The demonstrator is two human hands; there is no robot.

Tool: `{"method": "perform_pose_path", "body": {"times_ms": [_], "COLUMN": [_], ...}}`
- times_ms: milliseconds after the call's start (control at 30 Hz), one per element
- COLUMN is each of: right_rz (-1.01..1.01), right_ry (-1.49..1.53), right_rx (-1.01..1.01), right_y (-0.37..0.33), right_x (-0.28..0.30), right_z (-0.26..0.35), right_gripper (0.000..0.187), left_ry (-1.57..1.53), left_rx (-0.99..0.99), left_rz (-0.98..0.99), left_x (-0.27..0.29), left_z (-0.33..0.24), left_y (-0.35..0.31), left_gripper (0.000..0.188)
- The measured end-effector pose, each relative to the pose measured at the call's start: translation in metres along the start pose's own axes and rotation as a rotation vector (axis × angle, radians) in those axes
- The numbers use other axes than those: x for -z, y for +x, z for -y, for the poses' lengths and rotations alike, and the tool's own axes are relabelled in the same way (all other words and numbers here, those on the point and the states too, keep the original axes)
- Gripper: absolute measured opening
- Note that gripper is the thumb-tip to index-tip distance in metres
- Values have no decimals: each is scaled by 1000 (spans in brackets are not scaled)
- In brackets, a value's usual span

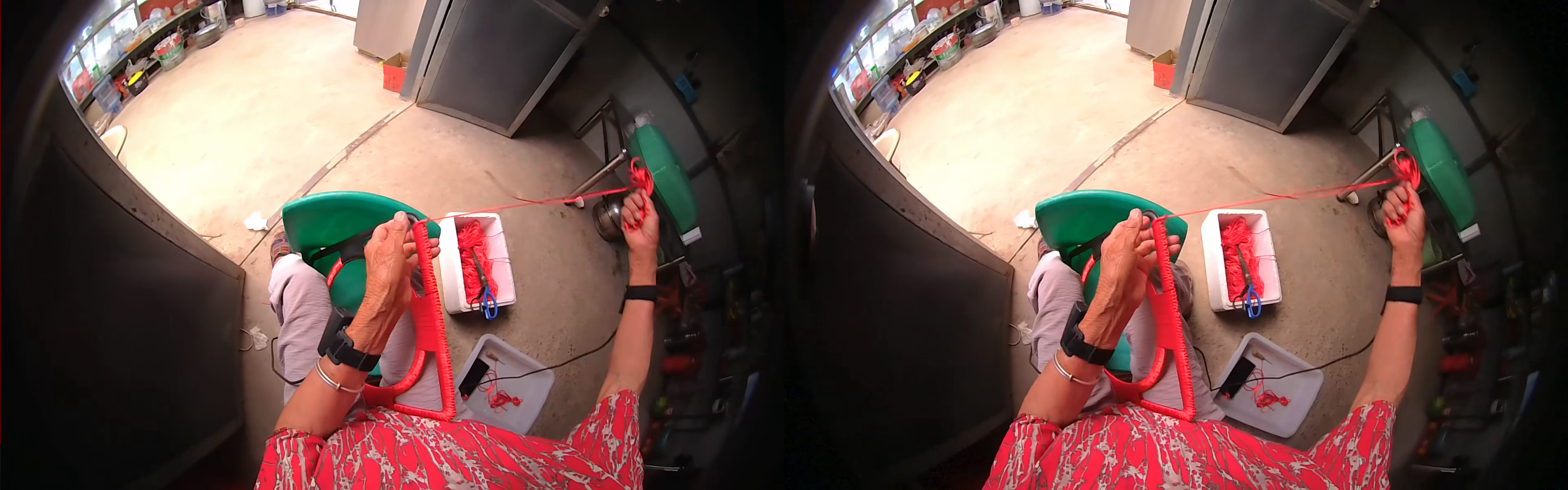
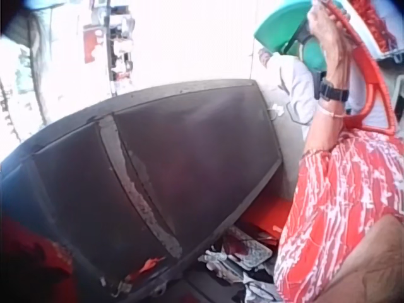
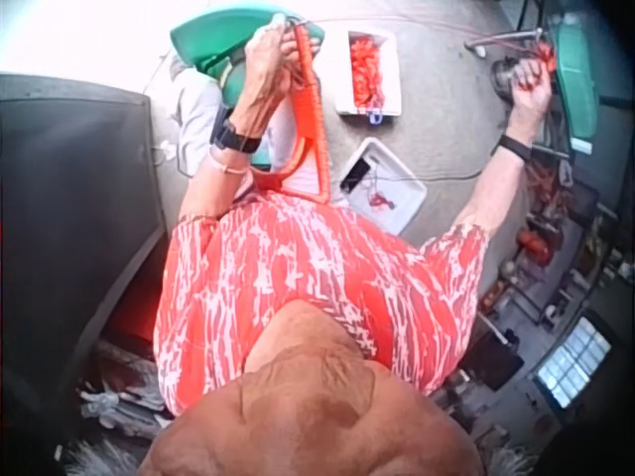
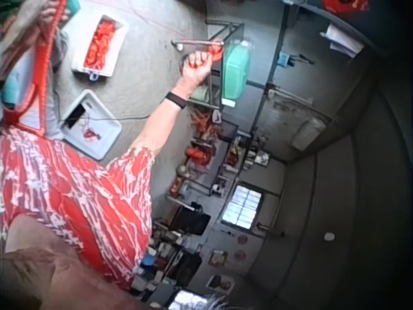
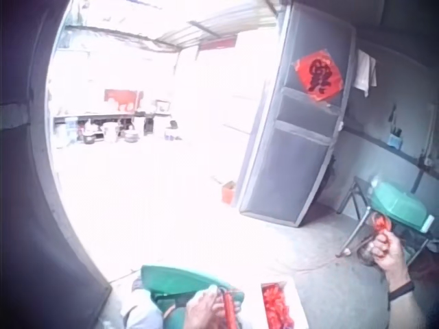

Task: Wrapping a red plastic cord around a black metal handle or frame.

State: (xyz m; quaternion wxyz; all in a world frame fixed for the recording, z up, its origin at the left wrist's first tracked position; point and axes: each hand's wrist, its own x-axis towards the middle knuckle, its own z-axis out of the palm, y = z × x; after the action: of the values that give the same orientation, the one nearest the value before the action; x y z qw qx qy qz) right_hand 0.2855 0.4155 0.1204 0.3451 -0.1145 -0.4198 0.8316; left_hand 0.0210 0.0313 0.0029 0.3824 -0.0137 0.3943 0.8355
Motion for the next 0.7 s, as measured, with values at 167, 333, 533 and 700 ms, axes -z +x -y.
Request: {"method": "perform_pose_path", "body": {"times_ms": [167,333,533,700], "right_rz": [-245,-290,-86,121], "right_ry": [51,-4,384,355], "right_rx": [97,-36,-356,-503], "right_y": [-50,-66,-83,-95], "right_x": [54,23,-91,-163], "right_z": [12,-57,-181,-221], "right_gripper": [20,18,17,17], "left_ry": [-196,-265,-385,-308], "left_rx": [126,169,263,212], "left_rz": [-14,101,75,227], "left_x": [-7,3,-26,-26], "left_z": [9,17,3,5], "left_y": [-6,-2,-47,-57], "left_gripper": [30,29,21,26]}}
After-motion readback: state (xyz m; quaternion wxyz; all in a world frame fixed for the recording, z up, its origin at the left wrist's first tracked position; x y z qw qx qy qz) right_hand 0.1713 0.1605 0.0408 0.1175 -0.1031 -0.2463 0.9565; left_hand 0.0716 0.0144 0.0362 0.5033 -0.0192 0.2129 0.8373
